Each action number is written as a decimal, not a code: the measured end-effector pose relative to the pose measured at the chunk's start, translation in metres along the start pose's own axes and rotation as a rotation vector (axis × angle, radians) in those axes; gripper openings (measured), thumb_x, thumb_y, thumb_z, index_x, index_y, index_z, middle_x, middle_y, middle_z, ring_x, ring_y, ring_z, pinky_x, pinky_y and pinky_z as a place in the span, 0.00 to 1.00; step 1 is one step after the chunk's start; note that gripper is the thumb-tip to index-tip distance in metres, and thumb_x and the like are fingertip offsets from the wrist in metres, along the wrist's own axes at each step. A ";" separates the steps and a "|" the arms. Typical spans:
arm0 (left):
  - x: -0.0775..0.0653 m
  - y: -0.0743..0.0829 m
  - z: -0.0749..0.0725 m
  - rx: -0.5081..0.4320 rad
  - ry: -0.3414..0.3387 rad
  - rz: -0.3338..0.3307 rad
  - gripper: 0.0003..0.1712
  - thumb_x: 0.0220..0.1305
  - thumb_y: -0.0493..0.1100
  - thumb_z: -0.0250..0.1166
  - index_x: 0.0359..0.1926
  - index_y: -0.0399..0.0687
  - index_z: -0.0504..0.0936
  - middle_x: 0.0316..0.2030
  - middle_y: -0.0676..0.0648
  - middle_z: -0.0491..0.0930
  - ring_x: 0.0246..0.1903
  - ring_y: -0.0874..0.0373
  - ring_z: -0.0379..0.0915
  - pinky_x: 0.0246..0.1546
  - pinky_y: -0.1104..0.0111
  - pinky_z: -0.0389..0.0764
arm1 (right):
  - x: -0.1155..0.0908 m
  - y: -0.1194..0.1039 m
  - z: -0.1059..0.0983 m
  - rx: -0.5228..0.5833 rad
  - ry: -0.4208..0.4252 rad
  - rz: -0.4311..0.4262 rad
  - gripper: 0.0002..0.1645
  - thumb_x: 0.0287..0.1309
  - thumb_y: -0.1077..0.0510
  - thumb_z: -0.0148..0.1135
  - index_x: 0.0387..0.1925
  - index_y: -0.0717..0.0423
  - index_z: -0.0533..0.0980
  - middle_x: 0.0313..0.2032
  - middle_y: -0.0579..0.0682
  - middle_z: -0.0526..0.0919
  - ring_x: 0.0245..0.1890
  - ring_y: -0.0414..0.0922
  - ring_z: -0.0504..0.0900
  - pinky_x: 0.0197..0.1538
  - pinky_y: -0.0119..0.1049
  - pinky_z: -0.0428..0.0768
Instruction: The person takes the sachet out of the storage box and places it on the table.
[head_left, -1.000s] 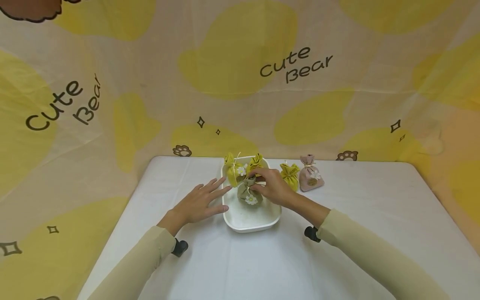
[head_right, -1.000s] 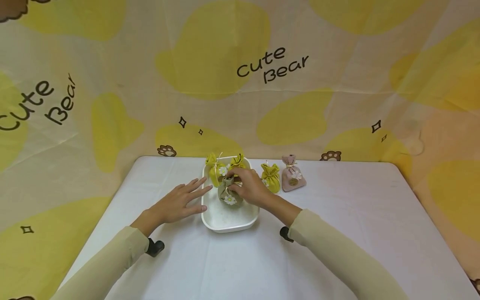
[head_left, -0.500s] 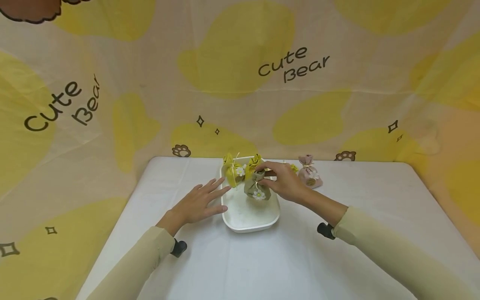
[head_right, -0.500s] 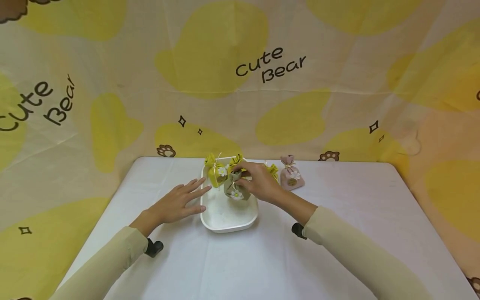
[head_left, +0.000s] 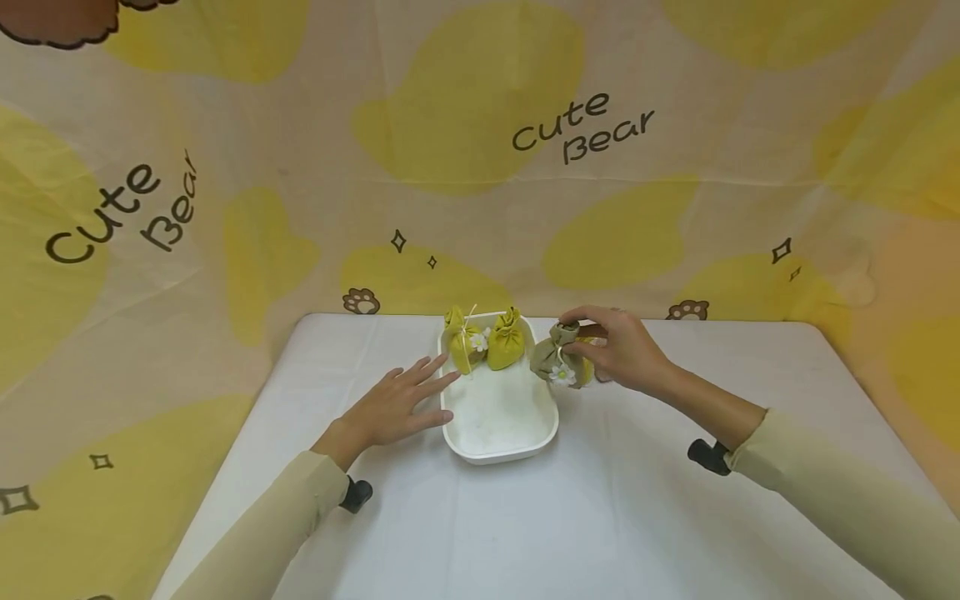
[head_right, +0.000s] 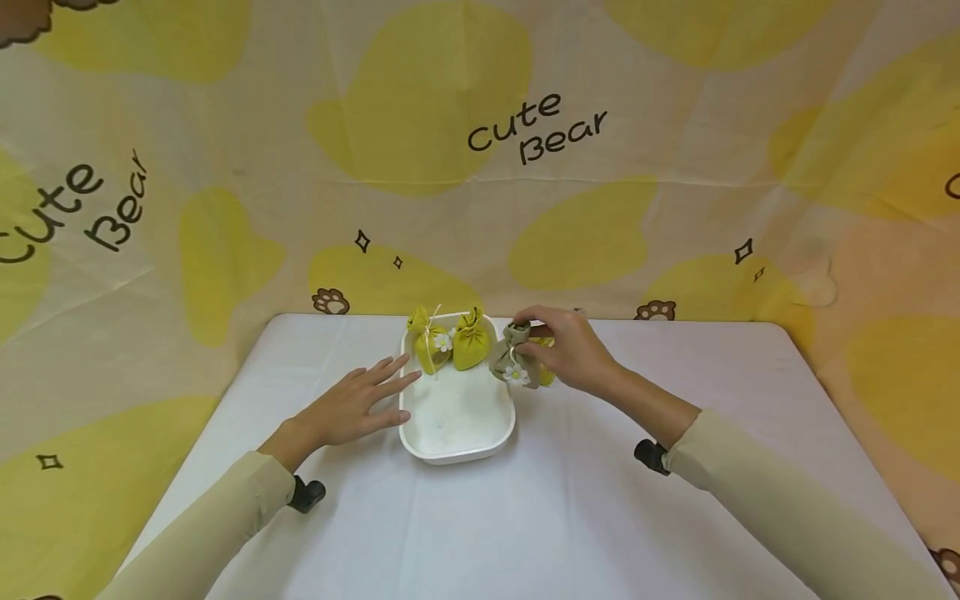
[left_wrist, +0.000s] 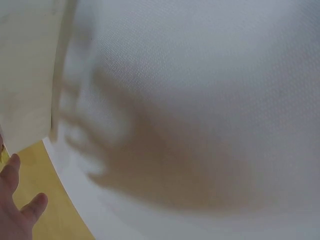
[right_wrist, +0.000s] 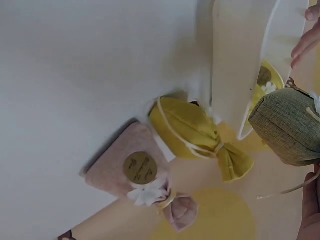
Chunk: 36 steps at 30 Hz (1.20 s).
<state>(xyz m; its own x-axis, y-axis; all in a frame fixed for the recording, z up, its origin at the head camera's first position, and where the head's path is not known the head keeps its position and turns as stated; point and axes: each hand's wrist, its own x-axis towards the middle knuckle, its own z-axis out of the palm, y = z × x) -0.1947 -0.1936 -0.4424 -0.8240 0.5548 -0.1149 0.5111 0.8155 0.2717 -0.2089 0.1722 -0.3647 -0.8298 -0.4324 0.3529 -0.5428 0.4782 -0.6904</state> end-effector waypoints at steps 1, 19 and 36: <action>0.000 0.000 0.000 -0.001 -0.002 -0.001 0.43 0.67 0.76 0.45 0.77 0.69 0.56 0.79 0.54 0.43 0.77 0.46 0.41 0.71 0.41 0.50 | -0.002 0.001 -0.004 -0.009 0.003 0.004 0.22 0.50 0.72 0.73 0.49 0.62 0.80 0.46 0.55 0.86 0.44 0.53 0.87 0.49 0.42 0.84; -0.002 0.000 0.001 -0.004 -0.010 -0.012 0.42 0.67 0.76 0.45 0.77 0.69 0.55 0.79 0.55 0.42 0.77 0.46 0.41 0.71 0.41 0.49 | -0.044 0.041 -0.041 -0.148 0.090 -0.019 0.24 0.44 0.77 0.73 0.46 0.66 0.80 0.44 0.59 0.85 0.41 0.58 0.87 0.45 0.38 0.83; 0.000 -0.002 0.003 -0.006 0.002 -0.003 0.43 0.67 0.77 0.44 0.77 0.69 0.55 0.79 0.55 0.41 0.77 0.47 0.39 0.71 0.41 0.49 | -0.063 0.065 -0.046 -0.241 0.068 0.113 0.21 0.50 0.74 0.71 0.48 0.66 0.80 0.45 0.63 0.85 0.43 0.62 0.86 0.46 0.53 0.82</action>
<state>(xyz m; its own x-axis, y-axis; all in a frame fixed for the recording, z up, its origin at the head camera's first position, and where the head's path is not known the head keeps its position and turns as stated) -0.1948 -0.1948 -0.4454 -0.8261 0.5521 -0.1134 0.5072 0.8160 0.2774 -0.1976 0.2660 -0.4031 -0.8891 -0.3179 0.3293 -0.4550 0.6921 -0.5604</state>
